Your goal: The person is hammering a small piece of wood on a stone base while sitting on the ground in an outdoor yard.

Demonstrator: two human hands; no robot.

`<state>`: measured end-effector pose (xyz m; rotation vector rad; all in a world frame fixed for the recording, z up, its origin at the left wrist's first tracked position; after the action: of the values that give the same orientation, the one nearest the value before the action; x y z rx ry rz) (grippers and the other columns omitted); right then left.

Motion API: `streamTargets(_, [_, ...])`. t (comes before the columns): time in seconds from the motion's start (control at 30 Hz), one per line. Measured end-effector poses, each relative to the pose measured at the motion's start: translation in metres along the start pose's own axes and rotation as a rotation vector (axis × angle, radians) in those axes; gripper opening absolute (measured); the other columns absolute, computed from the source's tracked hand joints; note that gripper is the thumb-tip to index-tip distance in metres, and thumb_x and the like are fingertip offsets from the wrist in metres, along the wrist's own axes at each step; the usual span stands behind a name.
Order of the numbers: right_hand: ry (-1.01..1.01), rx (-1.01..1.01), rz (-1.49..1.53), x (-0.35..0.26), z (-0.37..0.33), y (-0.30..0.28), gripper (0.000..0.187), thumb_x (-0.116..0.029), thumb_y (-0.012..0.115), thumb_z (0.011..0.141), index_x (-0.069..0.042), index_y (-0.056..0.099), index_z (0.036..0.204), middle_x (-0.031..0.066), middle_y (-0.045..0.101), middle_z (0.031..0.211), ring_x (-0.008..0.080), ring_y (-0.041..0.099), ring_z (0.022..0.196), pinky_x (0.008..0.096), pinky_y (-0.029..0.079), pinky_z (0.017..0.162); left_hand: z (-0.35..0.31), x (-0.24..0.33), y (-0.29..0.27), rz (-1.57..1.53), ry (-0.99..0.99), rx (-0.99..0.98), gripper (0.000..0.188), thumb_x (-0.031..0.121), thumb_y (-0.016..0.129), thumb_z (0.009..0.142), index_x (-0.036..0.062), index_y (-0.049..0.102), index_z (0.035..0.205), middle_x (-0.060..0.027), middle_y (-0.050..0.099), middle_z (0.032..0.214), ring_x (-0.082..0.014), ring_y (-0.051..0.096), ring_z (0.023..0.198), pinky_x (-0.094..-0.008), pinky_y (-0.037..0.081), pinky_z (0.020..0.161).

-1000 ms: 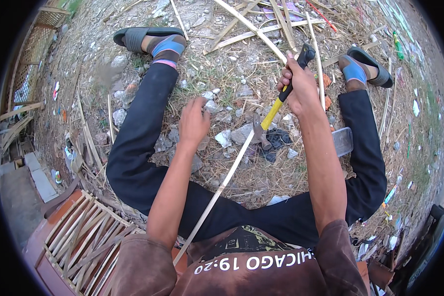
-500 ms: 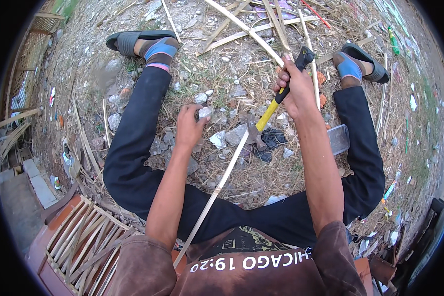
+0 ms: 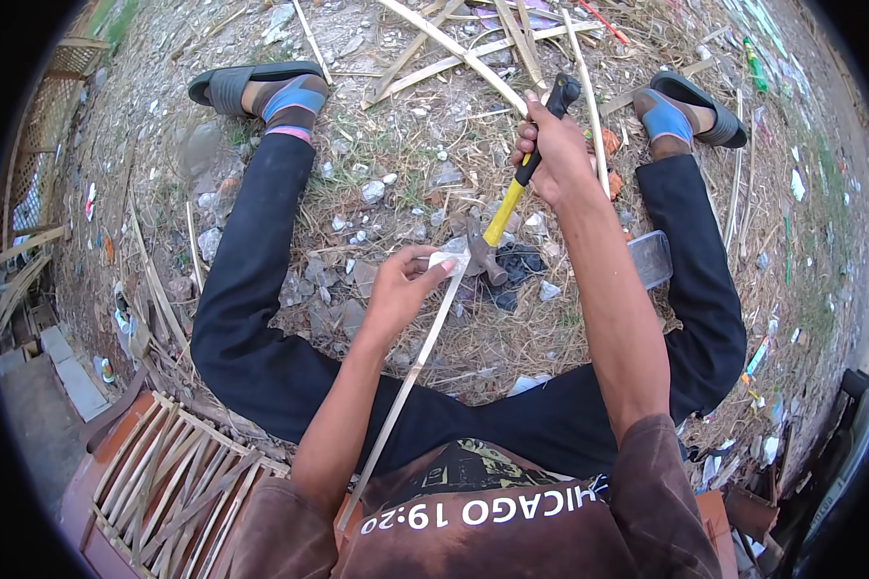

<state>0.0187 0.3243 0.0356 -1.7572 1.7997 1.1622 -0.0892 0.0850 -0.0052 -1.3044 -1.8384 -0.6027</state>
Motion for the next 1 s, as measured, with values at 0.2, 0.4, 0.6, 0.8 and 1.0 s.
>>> streamTargets(0.2, [0.019,0.016,-0.082,-0.003,0.001,0.007,0.026,-0.03,0.061,0.102,-0.012,0.045,0.092,-0.0043,0.043,0.066,0.0095,0.042,0.056,0.0306,0.041,0.053,0.016,0.004,0.011,0.229,0.104,-0.003,0.038,0.018,0.081,0.083,-0.0033,0.069,0.112,-0.0127,0.075,0.094,-0.0166,0.07,0.084,-0.0312,0.055,0.076])
streamTargets(0.4, [0.115,0.068,-0.119,0.002,0.027,0.004,0.027,-0.031,0.06,0.103,-0.011,0.044,0.093,-0.0015,0.044,0.07,0.0103,0.042,0.055,0.0326,0.041,0.051,0.005,-0.002,0.025,0.175,0.046,0.074,0.039,0.016,0.08,0.084,-0.0008,0.069,0.117,-0.0121,0.072,0.095,-0.016,0.07,0.08,-0.0314,0.055,0.072])
streamTargets(0.6, [0.061,0.07,-0.139,0.002,0.02,0.011,0.028,-0.031,0.06,0.102,-0.01,0.043,0.096,-0.0011,0.043,0.07,0.0099,0.041,0.055,0.03,0.04,0.048,-0.011,-0.01,0.027,0.034,0.011,0.162,0.041,0.011,0.074,0.091,-0.0005,0.063,0.129,-0.0122,0.065,0.112,-0.0149,0.067,0.087,-0.0269,0.057,0.055])
streamTargets(0.8, [-0.067,0.157,-0.095,-0.004,0.012,-0.007,0.027,-0.03,0.06,0.103,-0.01,0.041,0.097,-0.0018,0.043,0.069,0.0082,0.041,0.054,0.0272,0.039,0.047,-0.027,-0.021,0.026,0.088,0.036,0.088,0.056,0.016,0.062,0.1,0.0039,0.041,0.15,-0.0093,0.065,0.105,-0.0125,0.062,0.077,-0.0286,0.055,0.059])
streamTargets(1.0, [-0.139,0.132,-0.058,-0.004,0.002,-0.007,0.026,-0.029,0.06,0.102,-0.01,0.043,0.096,-0.0029,0.043,0.068,0.0071,0.041,0.055,0.0258,0.038,0.048,-0.096,-0.051,0.013,0.424,0.008,-0.004,0.029,0.02,0.045,0.106,0.0043,0.049,0.129,-0.0212,0.06,0.072,-0.0436,0.063,0.074,-0.0495,0.047,0.072])
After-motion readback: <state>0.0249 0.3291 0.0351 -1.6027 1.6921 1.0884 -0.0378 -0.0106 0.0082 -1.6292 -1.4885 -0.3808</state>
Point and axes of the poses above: each hand's wrist, its own z-axis towards the middle knuckle, its own y-axis out of the palm, x = y × z, the point moved 9 cm from there along z, towards the middle knuckle
